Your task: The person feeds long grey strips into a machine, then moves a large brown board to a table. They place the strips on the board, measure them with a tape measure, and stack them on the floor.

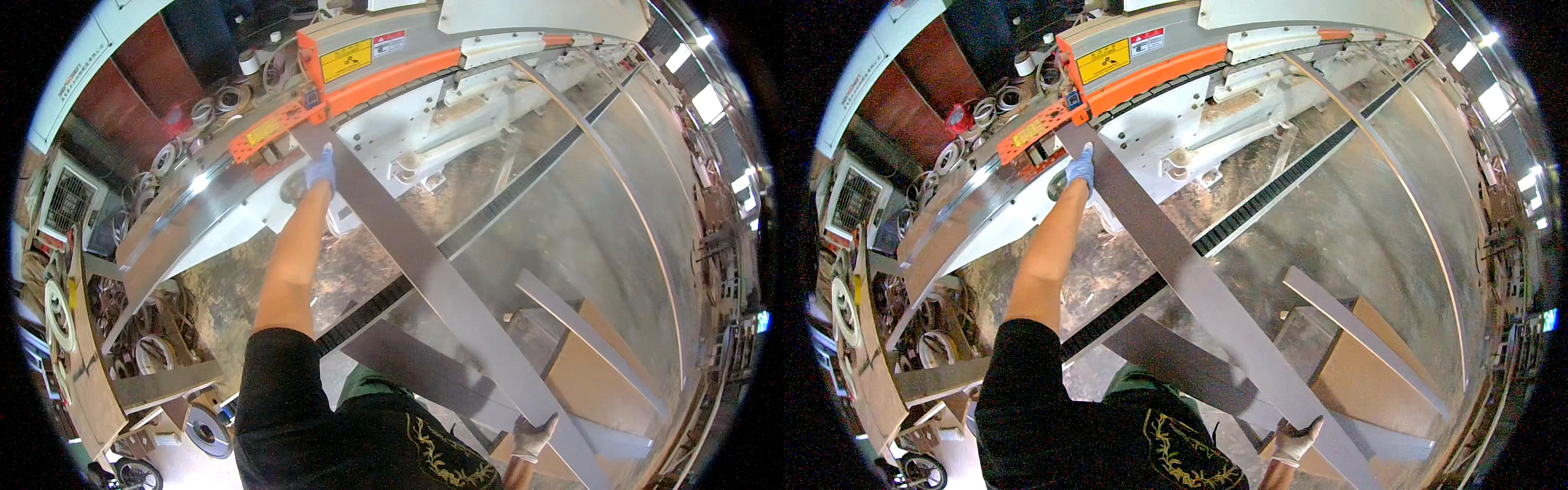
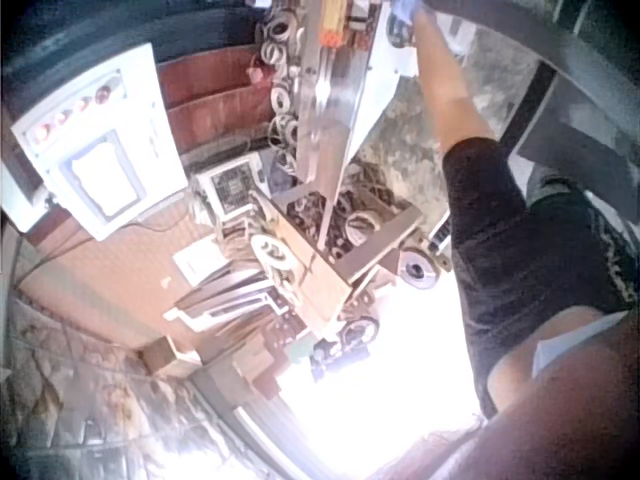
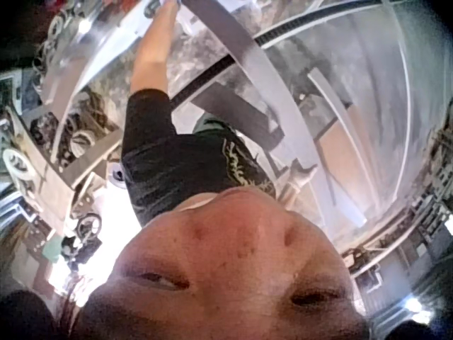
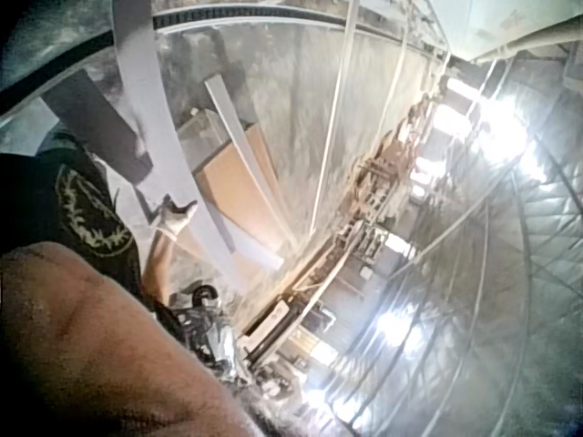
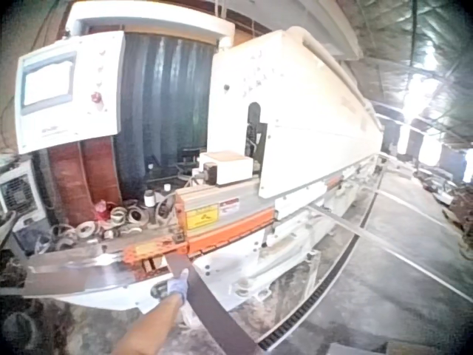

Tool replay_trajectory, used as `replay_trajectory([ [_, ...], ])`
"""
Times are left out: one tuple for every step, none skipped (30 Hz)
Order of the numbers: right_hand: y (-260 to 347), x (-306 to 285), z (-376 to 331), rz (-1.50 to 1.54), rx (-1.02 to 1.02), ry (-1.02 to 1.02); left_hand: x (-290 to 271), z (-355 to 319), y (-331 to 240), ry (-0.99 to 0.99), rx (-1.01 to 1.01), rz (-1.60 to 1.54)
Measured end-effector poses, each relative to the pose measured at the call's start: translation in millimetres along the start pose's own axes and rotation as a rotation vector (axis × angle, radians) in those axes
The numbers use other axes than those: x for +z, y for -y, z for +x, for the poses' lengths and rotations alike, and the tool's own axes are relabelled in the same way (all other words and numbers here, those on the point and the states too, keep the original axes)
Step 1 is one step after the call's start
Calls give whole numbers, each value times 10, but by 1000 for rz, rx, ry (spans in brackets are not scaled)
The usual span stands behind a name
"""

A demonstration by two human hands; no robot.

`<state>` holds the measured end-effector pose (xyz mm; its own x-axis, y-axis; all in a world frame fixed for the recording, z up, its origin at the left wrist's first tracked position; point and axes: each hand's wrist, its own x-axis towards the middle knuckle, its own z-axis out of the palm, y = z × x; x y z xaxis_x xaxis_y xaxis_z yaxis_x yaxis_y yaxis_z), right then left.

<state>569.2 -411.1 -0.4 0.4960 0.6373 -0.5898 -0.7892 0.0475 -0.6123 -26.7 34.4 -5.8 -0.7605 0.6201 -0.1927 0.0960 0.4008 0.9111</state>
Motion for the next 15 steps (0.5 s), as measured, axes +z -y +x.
replay_trajectory([
  [14,21,1,21,10,-1,62,68,42,5,-4,-28],
  [22,85,12,42,25,1,93,164,99,3,-8,-54],
  [28,161,34,63,41,4,99,314,180,2,-3,-28],
  [31,255,75,38,21,-7,136,506,252,6,5,-4],
  [40,327,68,14,-7,-36,204,514,234,27,9,29],
  [51,392,84,-10,-33,-67,266,532,203,9,9,59],
  [102,340,63,-168,-86,62,381,350,19,27,10,98],
  [159,309,166,-58,-19,1,504,188,-130,39,18,130],
  [162,293,314,-177,-117,-97,662,129,-158,41,10,71],
  [160,108,495,-724,-398,103,743,164,-161,48,2,22],
  [160,-85,693,-1187,-795,166,815,247,-149,60,-9,-22],
  [188,27,752,-898,-573,153,884,349,-128,69,-20,-62],
  [197,354,776,-199,-131,70,927,457,-106,71,-36,-103],
  [163,489,789,-55,-16,18,988,524,-116,69,-54,-148],
  [97,573,809,37,70,-19,1071,477,-135,152,-42,-265],
])
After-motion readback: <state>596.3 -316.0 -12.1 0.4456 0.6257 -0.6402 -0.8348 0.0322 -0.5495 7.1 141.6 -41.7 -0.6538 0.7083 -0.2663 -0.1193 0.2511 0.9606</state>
